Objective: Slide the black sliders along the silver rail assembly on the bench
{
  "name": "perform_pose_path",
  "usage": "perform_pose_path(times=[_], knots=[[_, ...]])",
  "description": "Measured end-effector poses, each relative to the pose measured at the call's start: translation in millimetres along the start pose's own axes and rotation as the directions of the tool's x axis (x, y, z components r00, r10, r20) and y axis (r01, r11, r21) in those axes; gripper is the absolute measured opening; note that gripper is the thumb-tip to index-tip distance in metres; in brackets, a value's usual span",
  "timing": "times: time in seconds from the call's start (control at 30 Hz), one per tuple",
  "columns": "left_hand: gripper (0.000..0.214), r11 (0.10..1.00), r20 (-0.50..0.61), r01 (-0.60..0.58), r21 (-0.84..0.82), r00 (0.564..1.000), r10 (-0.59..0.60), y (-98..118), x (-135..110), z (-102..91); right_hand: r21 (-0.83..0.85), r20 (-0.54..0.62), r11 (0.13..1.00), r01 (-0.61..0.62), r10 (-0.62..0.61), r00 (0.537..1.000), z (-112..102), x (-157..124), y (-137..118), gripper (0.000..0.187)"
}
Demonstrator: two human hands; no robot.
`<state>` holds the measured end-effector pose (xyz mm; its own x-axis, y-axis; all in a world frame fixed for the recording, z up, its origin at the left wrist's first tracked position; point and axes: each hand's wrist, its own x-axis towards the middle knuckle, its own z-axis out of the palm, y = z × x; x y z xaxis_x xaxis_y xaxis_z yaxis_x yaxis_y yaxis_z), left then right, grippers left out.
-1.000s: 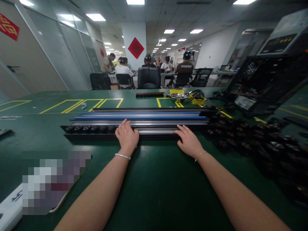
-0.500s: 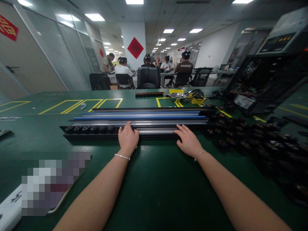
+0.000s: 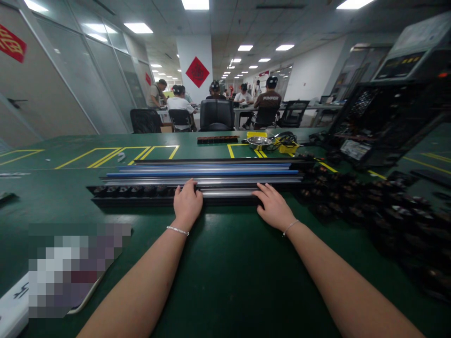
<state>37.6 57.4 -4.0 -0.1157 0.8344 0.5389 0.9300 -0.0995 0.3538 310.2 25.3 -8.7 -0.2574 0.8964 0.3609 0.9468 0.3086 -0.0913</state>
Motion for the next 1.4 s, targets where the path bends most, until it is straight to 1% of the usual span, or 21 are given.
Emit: perform_pose_path(times=[0.23, 0.3, 0.4, 0.43, 0.5, 0.63, 0.77, 0.87, 1.1, 1.3, 1.4], knots=[[0.041, 1.000, 0.033, -0.019, -0.004, 0.999, 0.019, 2.7, -0.5, -1.9, 0.000, 0.007, 1.000, -0.011, 0.011, 1.000, -1.0, -0.3, -1.1, 0.047], [0.046, 1.000, 0.026, 0.013, 0.020, 1.000, -0.014, 4.2, -1.6, -2.3, 0.005, 0.005, 1.000, -0.012, 0.012, 1.000, -0.8, -0.5, -0.7, 0.047], [0.060, 0.989, -0.017, 0.117, 0.087, 0.993, -0.116, 4.7, -2.8, -1.7, 0.015, 0.002, 1.000, -0.015, 0.015, 1.000, -1.0, -0.8, -0.5, 0.047], [0.064, 0.984, -0.021, 0.145, 0.107, 0.989, -0.144, 4.2, -2.8, -1.2, 0.015, 0.003, 1.000, -0.017, 0.017, 1.000, -1.5, -0.9, -0.7, 0.047], [0.069, 0.976, 0.005, 0.165, 0.139, 0.986, -0.168, 2.2, -2.1, -0.3, 0.011, 0.005, 1.000, -0.020, 0.020, 1.000, -2.7, -1.0, -1.6, 0.047], [0.067, 0.973, 0.050, 0.161, 0.168, 0.984, -0.172, -1.2, 0.3, 0.1, 0.002, 0.008, 1.000, -0.025, 0.025, 1.000, -4.8, -1.0, -3.4, 0.046], [0.059, 0.978, 0.074, 0.141, 0.157, 0.985, -0.154, -0.3, 0.3, -2.0, 0.009, 0.003, 1.000, -0.028, 0.028, 1.000, -4.1, -1.1, -3.4, 0.046], [0.054, 0.984, 0.086, 0.118, 0.136, 0.988, -0.131, 1.5, -0.7, -4.0, 0.012, 0.005, 1.000, -0.028, 0.028, 1.000, -3.2, -1.2, -3.0, 0.046], [0.050, 0.988, 0.096, 0.107, 0.109, 0.988, -0.117, 4.2, -1.8, -7.6, 0.013, 0.017, 1.000, -0.024, 0.024, 1.000, -3.0, -0.7, -2.1, 0.046], [0.060, 0.979, 0.058, 0.127, 0.158, 0.989, -0.137, 5.8, -2.8, -4.2, 0.018, 0.016, 0.999, -0.030, 0.029, 0.999, -3.1, -0.7, -1.9, 0.047], [0.057, 0.978, 0.081, 0.104, 0.180, 0.989, -0.120, 5.2, -2.6, -2.9, 0.022, 0.015, 0.999, -0.025, 0.024, 1.000, -3.3, -0.6, -1.7, 0.047]])
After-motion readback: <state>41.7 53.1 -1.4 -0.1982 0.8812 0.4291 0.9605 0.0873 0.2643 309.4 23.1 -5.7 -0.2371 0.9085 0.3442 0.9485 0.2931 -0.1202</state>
